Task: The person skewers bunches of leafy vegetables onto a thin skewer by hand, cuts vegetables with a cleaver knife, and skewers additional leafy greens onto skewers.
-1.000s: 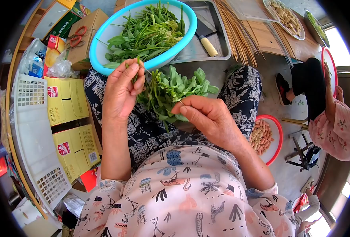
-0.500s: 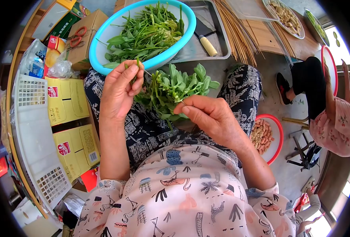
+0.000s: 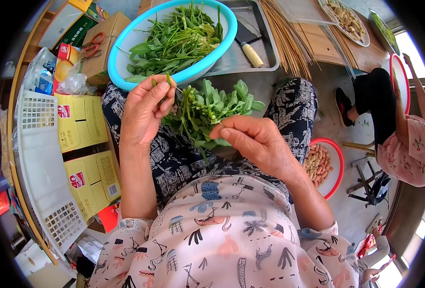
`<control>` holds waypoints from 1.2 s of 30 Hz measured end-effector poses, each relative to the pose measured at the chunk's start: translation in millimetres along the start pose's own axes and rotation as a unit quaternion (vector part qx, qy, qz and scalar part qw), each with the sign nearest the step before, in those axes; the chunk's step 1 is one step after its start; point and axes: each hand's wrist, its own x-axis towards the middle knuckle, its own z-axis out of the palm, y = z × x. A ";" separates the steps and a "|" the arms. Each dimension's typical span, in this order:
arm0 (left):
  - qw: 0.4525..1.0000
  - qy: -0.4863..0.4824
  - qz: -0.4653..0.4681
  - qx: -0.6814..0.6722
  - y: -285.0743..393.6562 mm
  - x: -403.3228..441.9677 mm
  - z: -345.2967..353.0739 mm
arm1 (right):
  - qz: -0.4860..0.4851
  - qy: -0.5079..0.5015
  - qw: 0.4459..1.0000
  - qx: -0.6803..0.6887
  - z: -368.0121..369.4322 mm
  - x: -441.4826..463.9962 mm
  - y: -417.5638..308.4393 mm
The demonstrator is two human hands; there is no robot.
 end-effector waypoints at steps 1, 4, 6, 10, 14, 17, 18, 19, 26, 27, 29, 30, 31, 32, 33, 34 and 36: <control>1.000 -0.004 -0.002 0.004 0.0 -0.5 1.1 | -0.001 0.001 1.000 0.005 0.4 0.6 0.1; 1.000 -0.011 -0.016 0.014 -2.6 -0.9 3.5 | -0.001 0.003 1.000 0.011 2.4 2.8 -1.3; 1.000 -0.008 -0.008 0.023 -5.3 -1.1 6.4 | 0.000 0.004 1.000 0.011 3.2 4.5 -2.3; 0.998 -0.023 0.004 0.061 -8.0 -0.8 7.1 | 0.007 0.011 0.999 0.043 4.9 8.7 -0.2; 0.999 -0.010 0.019 0.035 -8.2 -0.3 11.5 | 0.013 0.021 0.997 0.075 2.6 9.9 3.8; 1.000 0.001 0.012 -0.014 -10.4 0.9 7.8 | 0.014 0.018 0.995 0.093 1.2 10.4 9.9; 1.000 -0.016 0.006 -0.011 -13.9 1.9 4.6 | 0.014 0.018 0.995 0.093 1.3 10.6 10.5; 0.999 -0.033 0.001 -0.007 -16.5 2.6 2.5 | 0.014 0.021 0.995 0.094 1.4 10.7 11.0; 0.974 0.065 0.131 0.171 -18.4 7.0 3.0 | 0.004 0.022 0.995 0.096 -0.7 9.7 10.8; 0.963 0.103 0.166 0.184 -14.7 6.2 5.0 | 0.004 0.022 0.995 0.097 -1.5 9.1 11.1; 0.953 0.134 0.199 0.185 -12.2 5.3 3.1 | 0.007 0.021 0.995 0.094 -2.7 8.0 11.7; 0.953 0.134 0.199 0.186 -10.0 4.2 3.0 | 0.006 0.021 0.995 0.094 -2.8 7.7 12.3; 0.953 0.132 0.189 0.196 -6.3 2.2 4.2 | 0.008 0.018 0.995 0.098 -2.7 7.2 13.2; 0.954 0.129 0.179 0.205 -3.1 0.4 5.8 | 0.009 0.015 0.995 0.101 -2.5 6.6 13.6; 0.964 0.123 0.164 0.170 -2.2 -0.1 10.2 | 0.009 0.015 0.995 0.101 -1.9 6.0 12.8; 0.964 0.123 0.164 0.170 -3.5 0.8 9.4 | 0.010 0.015 0.995 0.099 -1.2 5.5 10.9; 0.981 0.097 0.138 0.092 -7.4 3.5 7.4 | 0.011 0.015 0.995 0.097 -0.4 4.6 8.7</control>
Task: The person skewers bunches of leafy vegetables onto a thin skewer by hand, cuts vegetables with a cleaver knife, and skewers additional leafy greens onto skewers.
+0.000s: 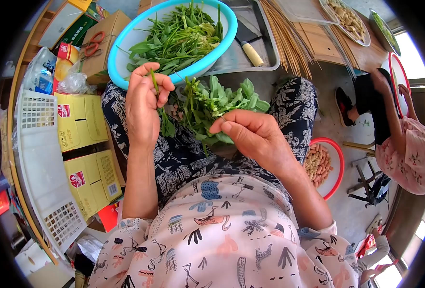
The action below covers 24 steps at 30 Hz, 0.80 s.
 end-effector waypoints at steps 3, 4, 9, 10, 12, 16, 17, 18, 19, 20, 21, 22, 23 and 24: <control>0.999 -0.008 -0.032 0.006 0.1 -0.6 3.2 | 0.002 -0.007 1.000 0.001 1.1 -1.1 -2.1; 0.999 -0.011 -0.044 0.006 -1.7 -1.0 3.2 | 0.005 -0.008 1.000 0.002 1.9 -1.3 -3.0; 0.996 -0.033 -0.052 -0.063 -5.1 -0.4 2.9 | 0.003 -0.017 1.000 0.012 2.3 -0.3 -1.6; 0.994 -0.033 -0.071 -0.082 -4.9 -0.5 1.9 | 0.005 -0.017 1.000 0.010 2.7 -0.1 -1.4; 0.990 -0.033 -0.089 -0.101 -4.9 -0.1 0.8 | 0.006 -0.016 1.000 0.008 3.1 0.4 -1.6; 0.985 -0.037 -0.108 -0.126 -4.3 0.0 0.7 | 0.009 -0.013 1.000 0.006 3.7 0.5 -2.7; 0.984 -0.036 -0.116 -0.128 -4.1 -0.1 1.0 | 0.011 -0.014 1.000 0.007 3.6 0.6 -2.8; 0.984 -0.037 -0.116 -0.128 -4.3 -0.1 1.1 | 0.011 -0.013 1.000 0.007 3.8 0.8 -2.7; 0.983 -0.033 -0.123 -0.130 -4.4 -0.1 1.2 | 0.006 -0.011 1.000 0.004 4.2 1.2 -2.4; 0.983 -0.030 -0.129 -0.131 -4.5 -0.2 1.3 | 0.001 -0.009 1.000 0.001 4.3 1.3 -2.2; 0.982 -0.030 -0.129 -0.131 -4.5 -0.4 1.5 | 0.001 -0.009 1.000 0.001 4.1 1.3 -1.9; 0.983 -0.028 -0.128 -0.131 -4.5 -0.6 1.8 | 0.001 -0.010 1.000 -0.001 3.6 1.4 -1.7; 0.983 -0.026 -0.128 -0.130 -4.5 -0.8 1.9 | 0.002 -0.011 1.000 -0.003 3.2 1.3 -1.5; 0.983 -0.026 -0.128 -0.130 -4.8 -0.7 1.5 | 0.002 -0.011 1.000 -0.003 3.0 1.1 -1.5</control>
